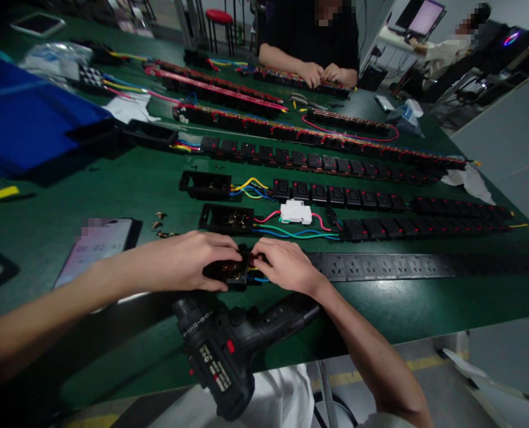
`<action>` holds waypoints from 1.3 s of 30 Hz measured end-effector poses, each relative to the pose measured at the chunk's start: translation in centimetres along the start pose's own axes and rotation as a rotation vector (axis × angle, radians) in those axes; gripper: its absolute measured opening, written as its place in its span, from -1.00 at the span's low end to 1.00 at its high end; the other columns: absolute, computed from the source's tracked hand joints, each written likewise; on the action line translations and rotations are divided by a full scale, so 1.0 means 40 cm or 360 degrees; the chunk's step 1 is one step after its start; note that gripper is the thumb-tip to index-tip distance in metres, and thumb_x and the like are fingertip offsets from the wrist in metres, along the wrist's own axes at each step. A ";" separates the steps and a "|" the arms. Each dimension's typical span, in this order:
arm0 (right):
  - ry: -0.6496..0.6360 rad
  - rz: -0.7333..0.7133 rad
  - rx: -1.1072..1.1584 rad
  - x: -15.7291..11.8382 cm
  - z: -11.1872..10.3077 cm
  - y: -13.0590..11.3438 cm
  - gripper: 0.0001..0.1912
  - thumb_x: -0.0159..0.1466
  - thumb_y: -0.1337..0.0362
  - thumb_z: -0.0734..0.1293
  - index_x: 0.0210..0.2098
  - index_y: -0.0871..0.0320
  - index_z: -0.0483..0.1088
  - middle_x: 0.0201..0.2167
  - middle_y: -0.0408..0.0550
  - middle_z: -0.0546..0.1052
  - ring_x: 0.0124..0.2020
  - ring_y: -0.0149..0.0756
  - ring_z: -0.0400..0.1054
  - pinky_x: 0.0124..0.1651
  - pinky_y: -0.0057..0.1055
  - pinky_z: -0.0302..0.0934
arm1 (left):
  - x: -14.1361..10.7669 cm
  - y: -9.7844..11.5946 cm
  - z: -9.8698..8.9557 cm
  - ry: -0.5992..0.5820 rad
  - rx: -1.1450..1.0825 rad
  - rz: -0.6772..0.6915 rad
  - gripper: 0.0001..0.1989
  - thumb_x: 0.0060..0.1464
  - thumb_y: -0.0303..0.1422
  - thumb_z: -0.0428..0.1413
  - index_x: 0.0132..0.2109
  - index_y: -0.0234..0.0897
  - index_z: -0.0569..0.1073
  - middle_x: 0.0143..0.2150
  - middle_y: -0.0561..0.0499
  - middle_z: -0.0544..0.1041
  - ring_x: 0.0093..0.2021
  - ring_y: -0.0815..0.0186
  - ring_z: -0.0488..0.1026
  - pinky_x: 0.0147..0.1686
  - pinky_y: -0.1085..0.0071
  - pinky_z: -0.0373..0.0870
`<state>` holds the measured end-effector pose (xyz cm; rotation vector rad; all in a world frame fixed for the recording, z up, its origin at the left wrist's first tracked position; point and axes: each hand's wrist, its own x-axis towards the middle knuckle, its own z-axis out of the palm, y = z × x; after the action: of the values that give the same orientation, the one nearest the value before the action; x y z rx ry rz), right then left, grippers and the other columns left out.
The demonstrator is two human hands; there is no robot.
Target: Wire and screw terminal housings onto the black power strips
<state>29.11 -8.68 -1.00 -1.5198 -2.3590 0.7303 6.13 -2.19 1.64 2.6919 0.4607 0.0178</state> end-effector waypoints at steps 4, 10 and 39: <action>0.0010 -0.0009 0.0013 0.000 0.001 0.001 -0.92 0.31 0.36 0.30 -0.22 0.13 0.43 -0.42 -0.21 0.38 -0.44 -0.43 0.19 -0.34 -0.49 -0.02 | 0.001 0.001 0.009 0.0032 0.0048 0.0021 -0.64 0.04 -0.22 0.27 -0.01 -0.19 0.49 -0.08 -0.03 0.52 -0.14 0.21 0.54 -0.16 0.38 0.41; -0.0005 -0.0028 0.0019 0.002 0.003 0.004 -0.90 0.32 0.36 0.29 -0.22 0.11 0.46 -0.38 -0.20 0.42 -0.43 -0.45 0.22 -0.33 -0.50 -0.01 | 0.009 0.012 -0.001 -0.0055 0.0075 -0.0022 -0.71 0.07 -0.22 0.25 -0.08 -0.21 0.50 -0.11 -0.01 0.52 -0.17 0.20 0.55 -0.19 0.35 0.43; 0.0009 0.0066 0.0132 0.008 0.008 0.004 -0.87 0.22 0.44 0.35 -0.28 0.11 0.50 -0.36 -0.21 0.45 -0.43 -0.47 0.20 -0.34 -0.52 -0.01 | 0.004 0.018 0.010 -0.0054 0.0135 -0.0022 -0.67 0.07 -0.19 0.25 -0.07 -0.23 0.46 -0.14 -0.01 0.50 -0.21 0.22 0.54 -0.25 0.38 0.40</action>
<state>28.95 -8.44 -1.38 -1.5385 -2.2696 0.8217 6.55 -2.94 1.55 2.7670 0.4801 -0.0521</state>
